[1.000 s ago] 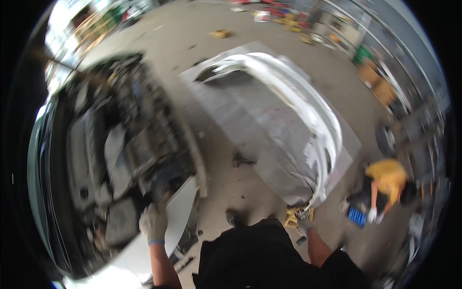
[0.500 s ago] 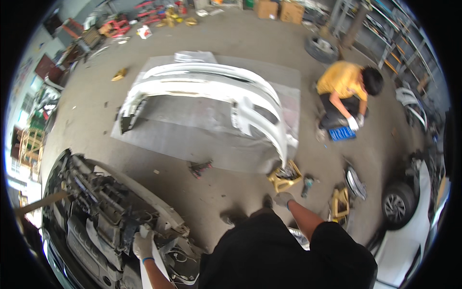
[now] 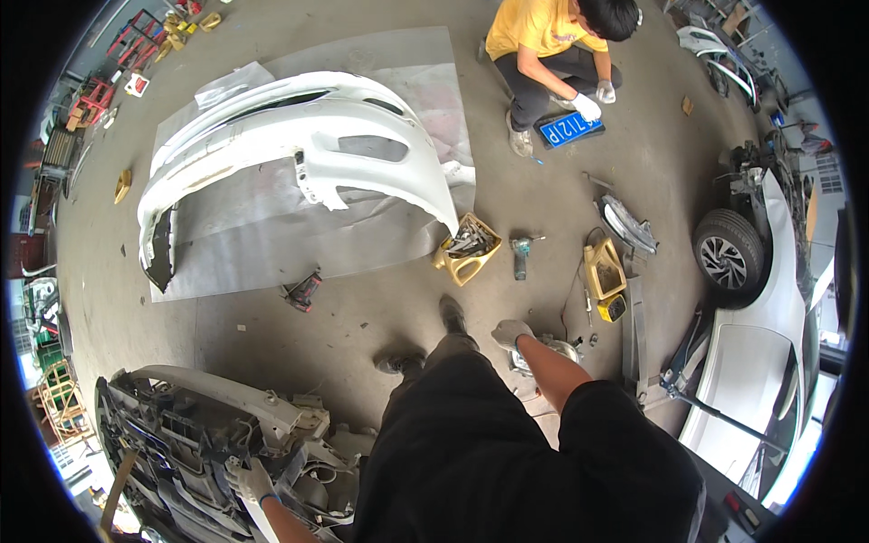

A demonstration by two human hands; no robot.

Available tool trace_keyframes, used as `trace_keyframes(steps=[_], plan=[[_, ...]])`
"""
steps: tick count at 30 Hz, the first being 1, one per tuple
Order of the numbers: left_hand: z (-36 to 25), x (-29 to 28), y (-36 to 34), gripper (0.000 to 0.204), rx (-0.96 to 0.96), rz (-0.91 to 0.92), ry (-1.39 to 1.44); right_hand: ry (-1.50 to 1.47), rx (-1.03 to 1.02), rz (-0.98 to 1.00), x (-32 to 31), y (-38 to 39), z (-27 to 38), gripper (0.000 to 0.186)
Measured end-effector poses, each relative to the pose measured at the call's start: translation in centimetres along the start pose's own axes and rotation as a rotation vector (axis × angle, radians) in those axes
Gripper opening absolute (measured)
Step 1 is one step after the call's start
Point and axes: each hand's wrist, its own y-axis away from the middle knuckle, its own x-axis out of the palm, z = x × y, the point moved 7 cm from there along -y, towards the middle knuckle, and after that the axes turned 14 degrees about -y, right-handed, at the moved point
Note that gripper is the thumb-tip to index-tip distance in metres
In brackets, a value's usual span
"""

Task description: The person works on the front of a white car with the hood open. They remove a plastic cover, use a power drill to loosen and remove bolts from the radiator support, and detach the radiator assembly. A second person is visible in the background cleaning a license plate.

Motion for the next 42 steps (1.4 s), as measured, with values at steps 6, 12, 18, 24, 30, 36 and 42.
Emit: trace_keyframes(steps=[6,12,18,24,30,36,42], plan=[[8.7,5.4,0.4,0.114,-0.011,0.208,0.159,-0.024,-0.016,0.087,-0.1,-1.4,-0.8,0.050],[11.7,9.6,0.0,0.119,-0.024,0.376,-0.136,0.180,0.040,0.179,-0.3,-9.7,-2.9,0.048],[9.4,9.8,-4.4,0.119,-0.213,0.391,-0.417,0.275,0.013,0.086,-3.1,-25.5,0.3,0.045],[11.5,7.8,-4.2,0.099,-0.148,0.275,-0.462,0.474,0.041,0.073,-3.5,-42.6,3.0,0.053],[3.7,4.2,-0.2,0.088,-0.246,0.156,-0.261,0.594,-0.052,-0.091,-3.2,-57.2,2.1,0.059],[8.9,6.7,-4.4,0.083,0.562,-0.141,-1.252,0.685,-0.239,-0.411,-0.6,-59.8,-0.9,0.026],[13.5,9.0,-5.5,0.082,0.132,0.079,-0.435,0.922,-0.246,-0.230,0.6,-58.5,-1.1,0.022]])
